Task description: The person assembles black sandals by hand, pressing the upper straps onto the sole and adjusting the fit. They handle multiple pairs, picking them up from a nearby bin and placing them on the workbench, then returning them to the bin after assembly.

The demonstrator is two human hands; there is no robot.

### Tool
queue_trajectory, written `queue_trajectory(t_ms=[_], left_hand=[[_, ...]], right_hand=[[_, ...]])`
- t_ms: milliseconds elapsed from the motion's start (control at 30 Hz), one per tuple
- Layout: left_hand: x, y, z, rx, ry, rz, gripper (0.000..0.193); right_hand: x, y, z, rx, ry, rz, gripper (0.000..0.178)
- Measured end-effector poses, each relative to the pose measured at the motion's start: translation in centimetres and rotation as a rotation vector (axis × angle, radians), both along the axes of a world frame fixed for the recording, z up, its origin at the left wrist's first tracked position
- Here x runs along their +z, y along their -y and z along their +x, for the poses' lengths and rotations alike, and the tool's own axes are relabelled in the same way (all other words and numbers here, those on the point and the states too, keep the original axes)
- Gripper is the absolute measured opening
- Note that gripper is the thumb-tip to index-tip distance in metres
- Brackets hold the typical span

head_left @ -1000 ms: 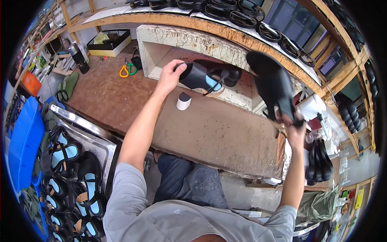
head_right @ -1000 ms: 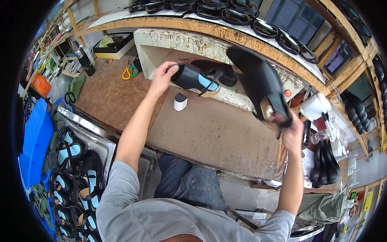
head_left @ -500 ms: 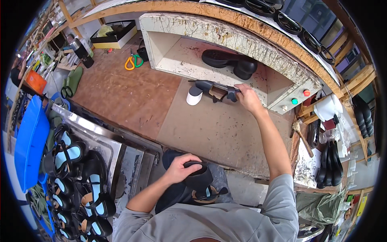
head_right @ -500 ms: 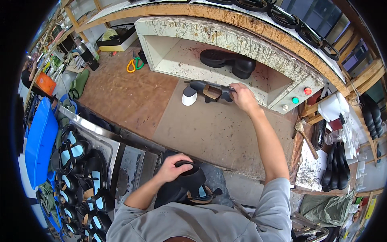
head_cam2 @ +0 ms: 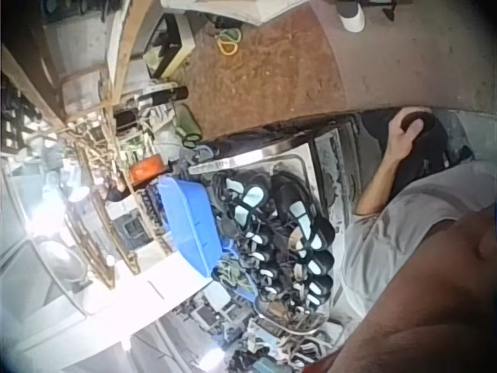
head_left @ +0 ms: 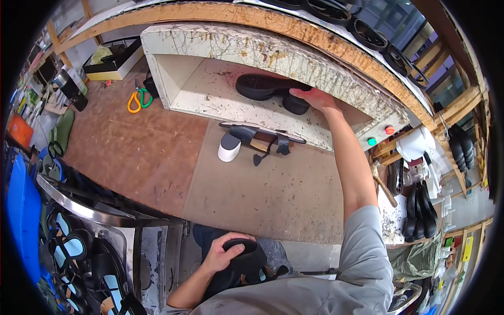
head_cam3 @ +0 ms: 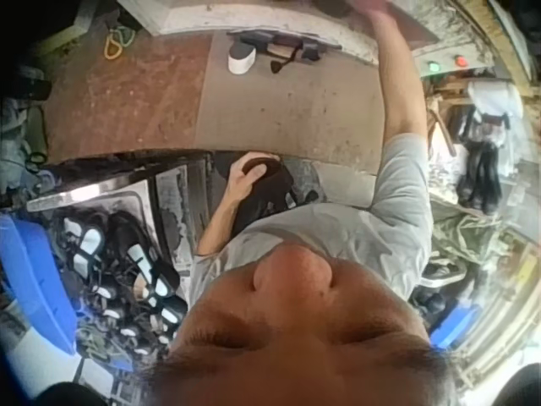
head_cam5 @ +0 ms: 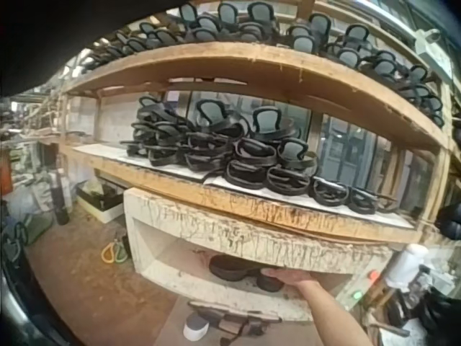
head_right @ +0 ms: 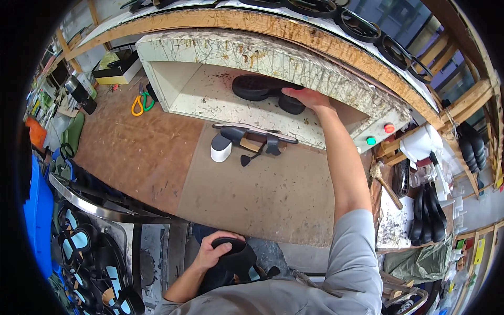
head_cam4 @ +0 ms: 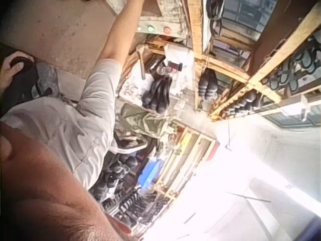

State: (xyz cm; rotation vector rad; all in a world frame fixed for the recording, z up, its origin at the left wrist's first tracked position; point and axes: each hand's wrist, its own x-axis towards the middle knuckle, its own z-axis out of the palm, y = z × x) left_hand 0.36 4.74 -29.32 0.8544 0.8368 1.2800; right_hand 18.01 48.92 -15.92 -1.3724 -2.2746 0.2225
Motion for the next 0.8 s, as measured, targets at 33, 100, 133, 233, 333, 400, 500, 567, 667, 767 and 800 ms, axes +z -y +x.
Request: queue_trajectory(t_ms=[33,100,133,233,333,400,500,567,667,767,800], left_hand=[[0.1,0.3,0.1,-0.009,0.038,-0.024,0.023],[0.2,0.7,-0.1,0.001,0.059,-0.013,0.024],[0.2,0.8,-0.2,0.003,0.071,-0.006,0.024],[0.4,0.7,-0.3,0.021,0.072,0.048,0.025],[2.1,0.9,-0.4,0.028,-0.008,0.047,0.027],[3.3,1.3,-0.9,0.051,-0.096,0.019,0.028],[4.7,2.5,-1.8,0.276,0.105,-0.032,0.038],[7.2,2.6,-1.6,0.329,0.189,-0.093,0.043],[9.9,2.8,-0.9,0.257,0.226,-0.072,0.04],[11.0,4.3,-0.8,0.229,0.288,-0.038,0.035],[11.3,4.8,-0.8,0.228,0.324,-0.021,0.033]], right_hand=[[0.8,-0.4,-0.4,0.063,0.121,0.082,0.087],[1.4,-0.4,-1.3,0.096,0.374,0.309,0.088],[1.2,-0.8,-1.5,0.064,0.361,0.264,0.087],[2.1,1.3,-2.3,-0.069,0.301,0.102,0.082],[2.1,3.9,-0.2,-0.106,0.208,0.217,0.078],[4.3,10.0,0.4,-0.139,0.139,0.072,0.071],[4.2,20.8,1.5,0.055,0.044,0.233,0.069],[2.5,27.8,3.2,0.081,0.05,0.177,0.068],[-2.3,33.9,3.1,0.068,0.143,0.231,0.068],[-4.6,36.4,2.8,0.106,0.151,0.381,0.07],[-4.6,37.2,2.8,0.119,0.143,0.491,0.07]])
